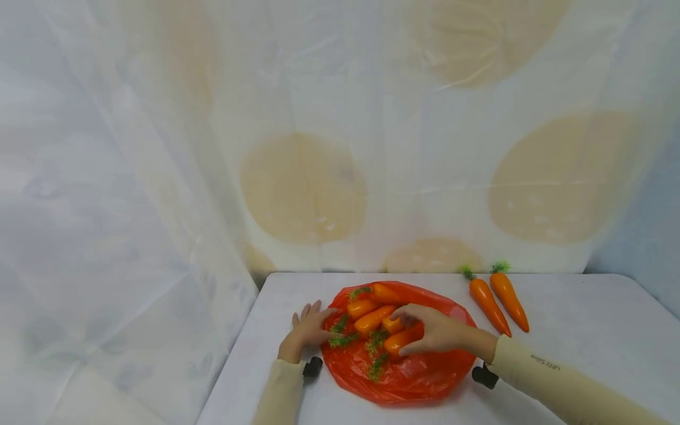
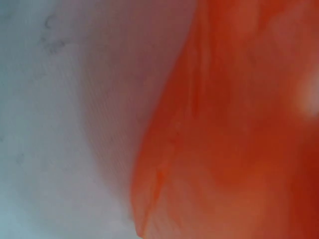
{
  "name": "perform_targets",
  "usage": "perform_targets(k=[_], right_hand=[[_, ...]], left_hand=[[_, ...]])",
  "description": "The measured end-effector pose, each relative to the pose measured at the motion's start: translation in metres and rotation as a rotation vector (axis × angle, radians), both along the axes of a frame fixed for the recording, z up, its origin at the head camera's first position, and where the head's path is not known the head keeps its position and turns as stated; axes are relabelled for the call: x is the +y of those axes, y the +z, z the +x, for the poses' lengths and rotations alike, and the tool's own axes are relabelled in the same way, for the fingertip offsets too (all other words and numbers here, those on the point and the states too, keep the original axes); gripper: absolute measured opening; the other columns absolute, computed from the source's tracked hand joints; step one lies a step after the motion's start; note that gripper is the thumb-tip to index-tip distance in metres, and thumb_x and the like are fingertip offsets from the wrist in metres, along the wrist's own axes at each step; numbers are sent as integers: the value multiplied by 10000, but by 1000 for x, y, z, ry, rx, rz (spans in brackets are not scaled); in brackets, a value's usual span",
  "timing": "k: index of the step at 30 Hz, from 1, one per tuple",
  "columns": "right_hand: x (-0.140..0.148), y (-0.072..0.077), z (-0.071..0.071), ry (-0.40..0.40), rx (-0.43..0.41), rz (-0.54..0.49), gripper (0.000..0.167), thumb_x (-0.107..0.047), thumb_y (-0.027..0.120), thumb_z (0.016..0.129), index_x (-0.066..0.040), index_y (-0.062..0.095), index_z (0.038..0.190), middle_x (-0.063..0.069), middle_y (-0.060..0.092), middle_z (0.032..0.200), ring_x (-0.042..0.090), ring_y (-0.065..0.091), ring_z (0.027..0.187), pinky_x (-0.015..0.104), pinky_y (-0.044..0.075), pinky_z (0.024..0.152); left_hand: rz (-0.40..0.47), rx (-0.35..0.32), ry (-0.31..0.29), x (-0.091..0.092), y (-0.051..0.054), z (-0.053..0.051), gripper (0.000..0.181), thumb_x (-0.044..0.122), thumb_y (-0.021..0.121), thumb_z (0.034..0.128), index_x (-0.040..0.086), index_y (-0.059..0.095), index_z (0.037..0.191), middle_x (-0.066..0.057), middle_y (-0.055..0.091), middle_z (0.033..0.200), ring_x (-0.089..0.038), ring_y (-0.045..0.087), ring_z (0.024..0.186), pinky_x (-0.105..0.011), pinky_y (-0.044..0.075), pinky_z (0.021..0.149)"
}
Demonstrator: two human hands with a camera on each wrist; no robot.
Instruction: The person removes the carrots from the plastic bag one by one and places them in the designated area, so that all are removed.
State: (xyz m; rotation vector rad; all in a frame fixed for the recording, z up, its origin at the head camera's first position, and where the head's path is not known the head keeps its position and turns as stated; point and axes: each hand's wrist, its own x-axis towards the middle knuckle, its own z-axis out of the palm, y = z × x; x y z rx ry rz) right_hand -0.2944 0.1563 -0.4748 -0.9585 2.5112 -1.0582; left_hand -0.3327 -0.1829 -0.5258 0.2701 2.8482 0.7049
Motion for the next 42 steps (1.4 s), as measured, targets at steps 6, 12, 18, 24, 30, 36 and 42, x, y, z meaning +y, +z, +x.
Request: perform_targets(k=[6, 12, 18, 24, 30, 36, 42], right_hand=[[0, -7, 0, 22, -5, 9, 607, -436, 800, 808, -201, 559, 1313, -22, 607, 1224, 195, 564, 1108, 327, 529, 936], [0, -9, 0, 29, -21, 2, 607, -408, 816, 798, -197, 561, 1308, -2, 606, 1206, 197, 557, 1100, 350, 530, 936], [-2, -11, -2, 30, -31, 14, 617, -410, 819, 794, -210, 561, 1317, -26, 594, 1241, 182, 547, 1118, 331, 519, 951], [-3, -10, -2, 32, -43, 24, 619, -409, 822, 790, -207, 561, 1314, -49, 581, 1263, 176, 539, 1159, 366, 515, 976], [-3, -8, -6, 49, -25, 54, 602, -423, 813, 797, -197, 575, 1301, -58, 587, 1267, 175, 539, 1171, 375, 513, 992], [-1, -13, -13, 64, 26, 118, 545, -460, 812, 783, -245, 613, 1242, -127, 608, 1219, 120, 525, 1155, 371, 497, 1011], [2, -18, -12, 87, 6, 133, 504, -425, 814, 792, -241, 626, 1222, -136, 617, 1218, 103, 524, 1160, 383, 472, 1045]], left_hand=[[5, 4, -5, 1, 1, 2, 624, 413, 754, 829, 269, 551, 1401, -190, 254, 1613, -472, 142, 1478, -745, 31, 1135], [-4, 14, -10, 0, 2, 2, 639, 432, 762, 816, 253, 557, 1395, -204, 269, 1600, -481, 162, 1466, -757, 50, 1125], [-3, 3, -2, 0, 3, 2, 620, 410, 757, 827, 260, 557, 1395, -198, 263, 1606, -477, 156, 1469, -748, 45, 1133], [15, -19, 2, 1, 3, 2, 611, 394, 756, 833, 282, 552, 1399, -182, 247, 1619, -469, 132, 1483, -739, 23, 1140], [7, -2, -9, 1, 5, 1, 615, 403, 751, 835, 273, 549, 1401, -193, 246, 1615, -477, 138, 1478, -743, 30, 1137], [3, 9, -12, 1, 5, 1, 615, 409, 749, 835, 268, 551, 1400, -197, 258, 1609, -477, 153, 1471, -749, 44, 1131], [19, 0, -15, 1, 3, 3, 602, 397, 758, 830, 285, 561, 1387, -194, 261, 1610, -478, 147, 1475, -749, 43, 1132]])
